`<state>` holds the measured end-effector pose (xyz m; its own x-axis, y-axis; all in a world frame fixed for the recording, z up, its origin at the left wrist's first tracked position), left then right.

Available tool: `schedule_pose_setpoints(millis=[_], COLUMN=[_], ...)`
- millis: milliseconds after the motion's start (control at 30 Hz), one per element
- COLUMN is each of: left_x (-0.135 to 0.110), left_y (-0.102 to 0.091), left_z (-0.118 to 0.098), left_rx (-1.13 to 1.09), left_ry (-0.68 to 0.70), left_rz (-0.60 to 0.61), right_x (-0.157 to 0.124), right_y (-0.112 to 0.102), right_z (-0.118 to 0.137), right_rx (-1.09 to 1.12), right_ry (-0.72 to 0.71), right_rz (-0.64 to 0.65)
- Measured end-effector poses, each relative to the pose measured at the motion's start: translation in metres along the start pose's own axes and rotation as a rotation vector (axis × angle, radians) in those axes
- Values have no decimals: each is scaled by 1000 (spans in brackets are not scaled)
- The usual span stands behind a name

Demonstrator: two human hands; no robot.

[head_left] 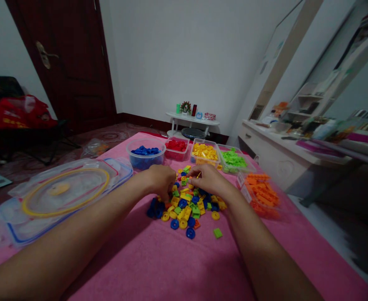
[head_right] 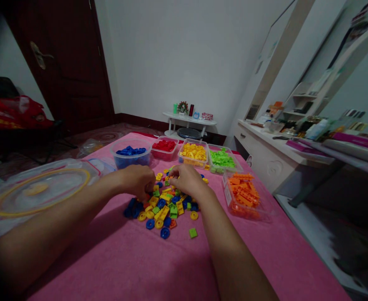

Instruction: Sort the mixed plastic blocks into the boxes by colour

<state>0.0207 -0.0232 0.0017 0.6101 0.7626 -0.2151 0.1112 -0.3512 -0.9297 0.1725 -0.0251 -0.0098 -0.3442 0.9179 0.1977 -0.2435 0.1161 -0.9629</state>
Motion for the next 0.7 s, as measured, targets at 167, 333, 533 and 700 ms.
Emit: schedule_pose_setpoints(millis=[167, 333, 533, 700], left_x=[10, 29, 33, 33], left_y=[1, -1, 2, 2], left_z=[8, 31, 32, 23], left_rx=[-85, -623, -1106, -1232], left_ry=[16, 105, 61, 80], left_rz=[-59, -149, -164, -178], right_x=[0, 0, -1, 0], right_y=[3, -1, -12, -8], right_z=[-1, 5, 14, 14], right_rx=[40, 177, 251, 213], right_ry=[-14, -27, 33, 33], right_rz=[1, 13, -72, -96])
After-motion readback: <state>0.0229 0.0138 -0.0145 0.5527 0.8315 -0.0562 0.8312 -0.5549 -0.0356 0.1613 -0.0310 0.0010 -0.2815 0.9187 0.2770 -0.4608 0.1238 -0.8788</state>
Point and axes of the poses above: each hand's wrist, its own x-axis towards the middle knuckle, its own y-axis out of the palm, z = x × y, the point moved 4 cm from there along x, towards the middle knuckle, and after that the axes turned 15 degrees about -x, right-handed, at the moved point
